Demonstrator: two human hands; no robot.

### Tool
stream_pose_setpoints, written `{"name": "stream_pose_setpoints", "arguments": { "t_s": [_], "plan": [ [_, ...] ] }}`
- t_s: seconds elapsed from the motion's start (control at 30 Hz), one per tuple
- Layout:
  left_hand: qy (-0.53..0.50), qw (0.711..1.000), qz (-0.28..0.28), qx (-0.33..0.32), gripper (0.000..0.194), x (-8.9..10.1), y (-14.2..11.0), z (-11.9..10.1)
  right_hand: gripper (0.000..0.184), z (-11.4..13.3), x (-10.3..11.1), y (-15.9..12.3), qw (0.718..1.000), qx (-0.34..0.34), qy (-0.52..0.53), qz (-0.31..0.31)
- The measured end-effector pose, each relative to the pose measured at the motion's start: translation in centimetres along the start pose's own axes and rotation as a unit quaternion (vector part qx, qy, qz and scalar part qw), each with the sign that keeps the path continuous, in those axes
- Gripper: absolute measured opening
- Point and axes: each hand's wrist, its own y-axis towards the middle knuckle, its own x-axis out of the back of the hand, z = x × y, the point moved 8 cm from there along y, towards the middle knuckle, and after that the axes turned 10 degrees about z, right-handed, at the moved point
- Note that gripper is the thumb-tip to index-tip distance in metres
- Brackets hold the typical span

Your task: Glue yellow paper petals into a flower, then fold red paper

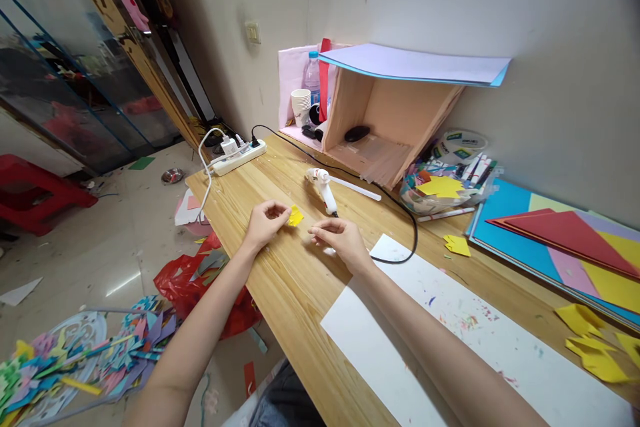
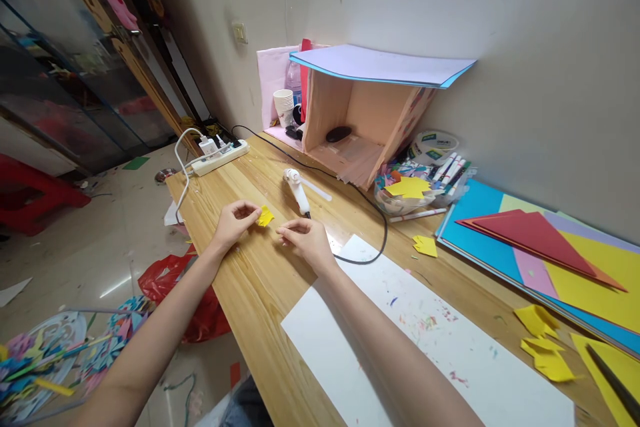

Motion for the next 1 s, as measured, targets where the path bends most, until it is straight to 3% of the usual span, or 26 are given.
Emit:
{"name": "stream_pose_setpoints", "arguments": {
  "t_s": [0.33,0.77,1.0],
  "plan": [
    [-0.002,1.0,0.001,-0.002,0.028,0.0,0.05,0.3,0.034,-0.03,-0.06,0.48,0.999,0.038,0.02,0.034],
    [-0.006,1.0,0.006,0.003,0.027,-0.12,0.05,0.29,0.028,0.23,0.49,-0.33,0.998,0.02,-0.018,-0.049],
    [-0.012,1.0,0.003,0.005,0.026,-0.1,0.09,0.31,0.033,0.48,-0.07,0.03,0.999,0.049,0.02,0.009]
  ]
}}
